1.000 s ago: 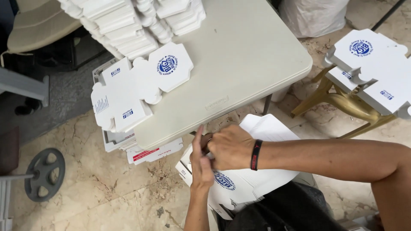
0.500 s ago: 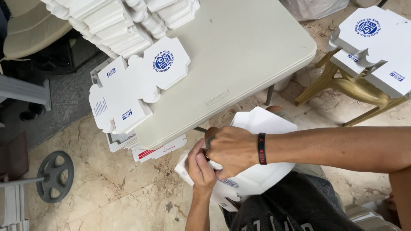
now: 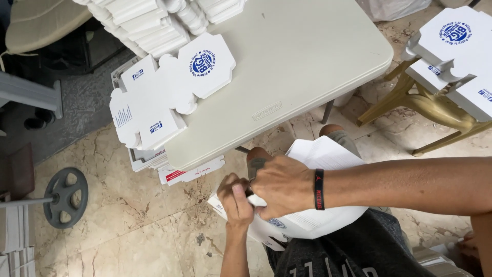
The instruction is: Sorting, counting, and stacking flat-folded cardboard boxes on a table.
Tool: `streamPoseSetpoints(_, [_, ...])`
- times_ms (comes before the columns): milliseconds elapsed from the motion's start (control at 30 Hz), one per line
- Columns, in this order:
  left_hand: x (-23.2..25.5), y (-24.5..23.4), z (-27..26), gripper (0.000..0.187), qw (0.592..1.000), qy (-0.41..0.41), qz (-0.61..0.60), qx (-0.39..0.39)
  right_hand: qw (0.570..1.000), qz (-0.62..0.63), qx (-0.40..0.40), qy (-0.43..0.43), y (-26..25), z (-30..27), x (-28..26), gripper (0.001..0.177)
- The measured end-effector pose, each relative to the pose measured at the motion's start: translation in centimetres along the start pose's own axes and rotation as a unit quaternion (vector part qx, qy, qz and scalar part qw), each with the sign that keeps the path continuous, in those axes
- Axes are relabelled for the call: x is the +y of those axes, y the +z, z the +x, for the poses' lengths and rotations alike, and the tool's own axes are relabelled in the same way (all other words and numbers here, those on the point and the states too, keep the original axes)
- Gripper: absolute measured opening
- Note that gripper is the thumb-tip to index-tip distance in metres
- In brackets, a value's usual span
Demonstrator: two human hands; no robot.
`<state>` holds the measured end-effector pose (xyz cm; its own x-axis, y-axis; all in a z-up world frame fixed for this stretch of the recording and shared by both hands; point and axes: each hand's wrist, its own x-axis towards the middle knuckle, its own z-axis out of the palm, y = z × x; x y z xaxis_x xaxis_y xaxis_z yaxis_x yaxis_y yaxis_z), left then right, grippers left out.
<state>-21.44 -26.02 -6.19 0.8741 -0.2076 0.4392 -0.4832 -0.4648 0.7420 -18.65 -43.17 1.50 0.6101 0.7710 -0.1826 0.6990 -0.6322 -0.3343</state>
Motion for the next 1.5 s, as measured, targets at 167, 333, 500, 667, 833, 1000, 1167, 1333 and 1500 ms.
streamPoseSetpoints(167, [0.1, 0.4, -0.1, 0.056, 0.994, 0.076, -0.025, 0.077, 0.988, -0.026, 0.094, -0.119, 0.6, -0.3, 1.0, 0.050])
streamPoseSetpoints(333, [-0.8, 0.5, 0.0, 0.052, 0.992, 0.088, -0.063, 0.058, 0.967, -0.028, 0.122, -0.224, 0.0, -0.9, 2.6, 0.061])
streamPoseSetpoints(500, [-1.7, 1.1, 0.9, 0.060, 0.992, 0.081, -0.075, 0.058, 0.955, 0.047, 0.237, -0.175, -3.8, -3.8, 5.8, 0.059])
streamPoseSetpoints(667, [-1.9, 1.5, 1.1, 0.059, 0.988, 0.101, -0.096, 0.071, 0.885, 0.362, 0.293, -0.016, -3.0, -8.9, 9.8, 0.063])
streamPoseSetpoints(833, [-1.4, 1.3, 1.3, 0.059, 0.989, 0.107, -0.081, 0.066, 0.872, 0.471, 0.121, -0.062, -0.7, -13.6, 8.8, 0.084])
streamPoseSetpoints(1000, [-1.9, 1.8, 0.6, 0.052, 0.992, 0.092, -0.050, 0.077, 0.866, 0.487, 0.109, 0.031, -0.8, -14.6, 7.9, 0.033])
streamPoseSetpoints(1167, [-0.8, 1.5, 0.7, 0.054, 0.993, 0.091, -0.045, 0.068, 0.842, 0.527, 0.097, -0.059, -2.1, -13.6, 9.2, 0.023])
streamPoseSetpoints(1333, [-0.3, 1.2, 0.3, 0.062, 0.993, 0.069, -0.037, 0.086, 0.785, 0.610, 0.014, -0.111, -1.6, -13.0, 10.0, 0.037])
streamPoseSetpoints(1500, [-0.2, 1.4, 0.5, 0.061, 0.991, 0.091, -0.037, 0.091, 0.771, 0.623, 0.024, -0.131, -1.0, -13.0, 10.2, 0.030])
